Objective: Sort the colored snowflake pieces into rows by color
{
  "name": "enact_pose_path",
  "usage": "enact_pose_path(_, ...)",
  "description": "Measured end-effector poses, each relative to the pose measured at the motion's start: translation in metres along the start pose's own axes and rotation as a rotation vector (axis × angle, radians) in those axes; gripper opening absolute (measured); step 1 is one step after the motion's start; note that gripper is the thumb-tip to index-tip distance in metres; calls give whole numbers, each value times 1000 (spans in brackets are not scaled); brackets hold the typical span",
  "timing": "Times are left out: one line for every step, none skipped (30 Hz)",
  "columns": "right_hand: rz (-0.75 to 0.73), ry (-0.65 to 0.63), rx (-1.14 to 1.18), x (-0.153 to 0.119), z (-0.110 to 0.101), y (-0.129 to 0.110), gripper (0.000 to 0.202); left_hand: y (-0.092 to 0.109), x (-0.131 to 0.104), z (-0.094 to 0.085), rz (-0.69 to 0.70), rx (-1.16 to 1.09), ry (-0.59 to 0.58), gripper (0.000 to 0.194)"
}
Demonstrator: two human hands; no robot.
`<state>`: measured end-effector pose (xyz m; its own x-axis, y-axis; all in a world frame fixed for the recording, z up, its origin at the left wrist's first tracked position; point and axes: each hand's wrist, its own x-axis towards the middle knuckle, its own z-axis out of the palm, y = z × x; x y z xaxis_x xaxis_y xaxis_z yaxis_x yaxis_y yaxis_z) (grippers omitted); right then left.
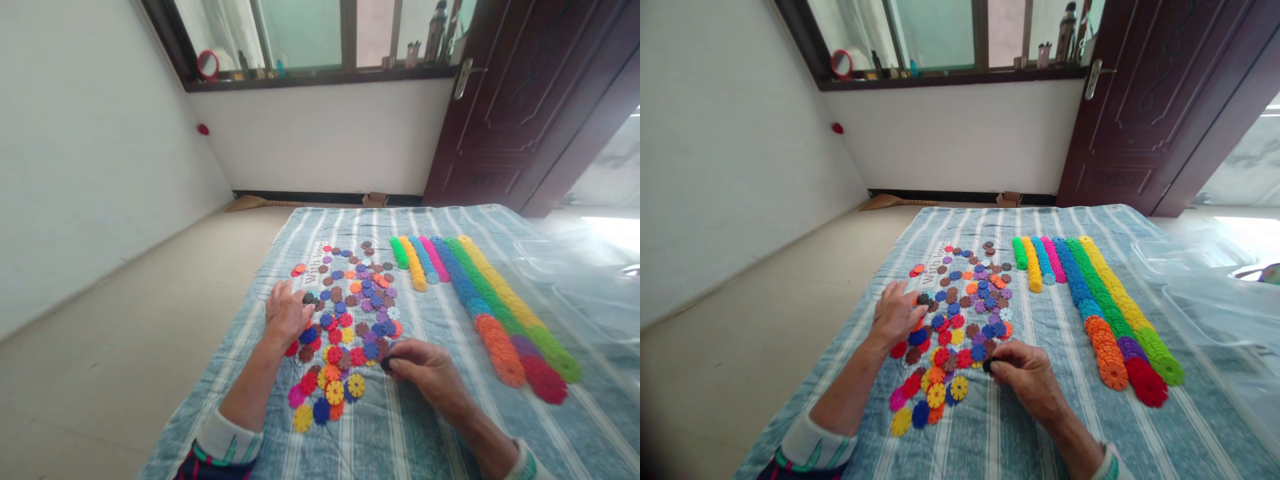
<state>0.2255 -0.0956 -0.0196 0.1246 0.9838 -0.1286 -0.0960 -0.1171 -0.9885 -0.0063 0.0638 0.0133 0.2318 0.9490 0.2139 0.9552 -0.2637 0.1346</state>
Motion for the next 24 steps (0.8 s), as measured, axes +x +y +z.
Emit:
enact_pose_path(0,0,-8,0,0,0,15,-2,0,2,-4,12,-23,24)
enact_pose_path(2,1,-10,0,1,1,15,-3,-1,4,0,19,-36,24)
enact_pose_path(5,4,-6,1,1,1,15,-3,-3,6,8,22,-41,24)
enact_pose_path(8,5,-2,1,1,2,15,-3,-4,8,20,23,-37,24)
enact_pose_path(12,5,0,1,1,3,16,-2,-5,10,33,22,-29,24)
enact_pose_path(13,4,1,2,0,4,16,-2,-6,11,47,24,-21,23)
enact_pose_path(15,3,-1,2,0,5,16,-1,-6,12,60,27,-13,23)
enact_pose_path(16,0,-4,2,0,5,16,0,-7,13,73,30,-5,22)
enact_pose_path(17,-3,-7,2,0,5,15,1,-7,13,83,33,2,22)
enact_pose_path(18,-4,-7,2,0,5,15,2,-7,14,93,35,6,21)
enact_pose_path(20,-4,-6,2,0,6,15,2,-7,14,100,34,9,21)
enact_pose_path(21,-4,-2,2,0,6,15,3,-7,15,106,32,13,21)
enact_pose_path(21,-4,3,2,0,6,15,4,-7,15,110,28,17,21)
enact_pose_path(21,-4,9,2,0,6,15,5,-7,16,115,19,22,22)
enact_pose_path(21,-3,15,2,0,6,15,5,-7,16,116,9,28,22)
enact_pose_path(24,-4,21,2,0,6,15,6,-7,16,114,1,39,24)
enact_pose_path(25,-3,24,2,0,7,15,6,-7,17,107,-2,50,25)
enact_pose_path(25,-1,25,2,0,7,15,6,-7,17,98,2,57,26)
enact_pose_path(25,1,24,2,0,8,15,7,-7,17,87,14,58,27)
enact_pose_path(22,3,25,3,0,8,16,7,-8,17,79,31,53,26)
enact_pose_path(20,4,26,3,0,8,16,8,-8,17,78,50,46,24)
enact_pose_path(18,3,30,3,0,9,16,9,-9,17,83,66,43,22)
enact_pose_path(16,1,33,3,0,9,16,9,-9,18,94,75,45,21)
enact_pose_path(15,-1,34,3,0,8,16,9,-9,19,109,77,54,20)
